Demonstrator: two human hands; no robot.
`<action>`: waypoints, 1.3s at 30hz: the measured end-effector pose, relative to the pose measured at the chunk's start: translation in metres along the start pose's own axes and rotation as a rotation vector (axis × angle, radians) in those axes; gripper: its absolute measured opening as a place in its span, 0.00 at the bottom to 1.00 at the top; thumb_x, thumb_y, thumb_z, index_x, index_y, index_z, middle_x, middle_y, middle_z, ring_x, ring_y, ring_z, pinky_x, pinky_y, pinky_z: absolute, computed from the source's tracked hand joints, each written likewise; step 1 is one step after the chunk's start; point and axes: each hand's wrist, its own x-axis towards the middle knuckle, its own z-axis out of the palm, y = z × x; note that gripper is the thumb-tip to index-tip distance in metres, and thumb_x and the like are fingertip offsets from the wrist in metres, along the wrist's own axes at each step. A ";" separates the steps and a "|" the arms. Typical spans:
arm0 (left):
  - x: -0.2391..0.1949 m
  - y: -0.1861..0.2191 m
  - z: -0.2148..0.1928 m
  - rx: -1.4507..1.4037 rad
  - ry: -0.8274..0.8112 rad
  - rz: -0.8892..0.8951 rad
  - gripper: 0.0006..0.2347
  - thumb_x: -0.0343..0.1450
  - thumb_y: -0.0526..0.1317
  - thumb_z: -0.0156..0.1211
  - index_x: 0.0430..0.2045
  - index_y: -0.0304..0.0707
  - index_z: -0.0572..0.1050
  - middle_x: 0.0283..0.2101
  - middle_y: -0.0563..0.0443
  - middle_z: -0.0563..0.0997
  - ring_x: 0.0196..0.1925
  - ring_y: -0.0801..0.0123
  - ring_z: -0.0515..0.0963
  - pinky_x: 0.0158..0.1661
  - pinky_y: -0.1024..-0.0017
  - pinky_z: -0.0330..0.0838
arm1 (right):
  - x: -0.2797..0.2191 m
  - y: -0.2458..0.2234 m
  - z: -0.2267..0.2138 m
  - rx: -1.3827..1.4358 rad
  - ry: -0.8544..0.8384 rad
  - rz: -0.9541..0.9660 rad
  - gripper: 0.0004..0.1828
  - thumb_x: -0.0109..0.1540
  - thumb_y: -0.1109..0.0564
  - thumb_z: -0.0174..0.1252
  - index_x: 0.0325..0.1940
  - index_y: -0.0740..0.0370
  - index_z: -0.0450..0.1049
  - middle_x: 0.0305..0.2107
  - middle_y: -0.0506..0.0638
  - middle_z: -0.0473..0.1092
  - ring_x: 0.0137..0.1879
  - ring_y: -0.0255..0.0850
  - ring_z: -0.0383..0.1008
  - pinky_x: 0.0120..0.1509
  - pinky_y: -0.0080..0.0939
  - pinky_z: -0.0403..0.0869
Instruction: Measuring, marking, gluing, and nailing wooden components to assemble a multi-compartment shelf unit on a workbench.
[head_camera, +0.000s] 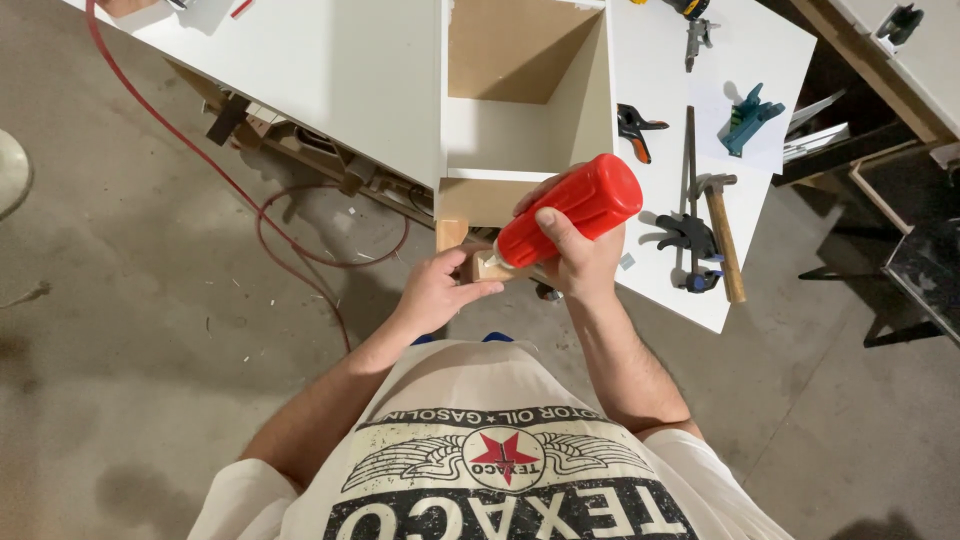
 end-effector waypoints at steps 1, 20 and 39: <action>0.001 -0.010 -0.001 -0.008 -0.007 -0.008 0.24 0.61 0.36 0.80 0.52 0.34 0.80 0.46 0.36 0.85 0.46 0.57 0.85 0.44 0.65 0.81 | 0.001 0.000 -0.001 0.013 0.013 0.019 0.24 0.57 0.57 0.69 0.53 0.59 0.67 0.38 0.60 0.77 0.42 0.57 0.82 0.52 0.61 0.81; 0.000 0.027 -0.003 -0.019 -0.013 -0.036 0.24 0.61 0.36 0.79 0.53 0.37 0.79 0.50 0.38 0.84 0.52 0.54 0.83 0.48 0.65 0.80 | -0.001 0.000 -0.013 0.037 0.136 0.069 0.23 0.57 0.57 0.70 0.53 0.57 0.67 0.39 0.59 0.77 0.44 0.57 0.81 0.54 0.62 0.80; 0.000 0.027 -0.001 -0.019 -0.021 -0.079 0.25 0.62 0.35 0.79 0.54 0.33 0.78 0.51 0.33 0.83 0.57 0.46 0.80 0.49 0.60 0.79 | 0.001 -0.003 -0.029 -0.082 0.153 0.030 0.25 0.55 0.57 0.73 0.51 0.57 0.67 0.37 0.56 0.77 0.42 0.52 0.80 0.52 0.58 0.80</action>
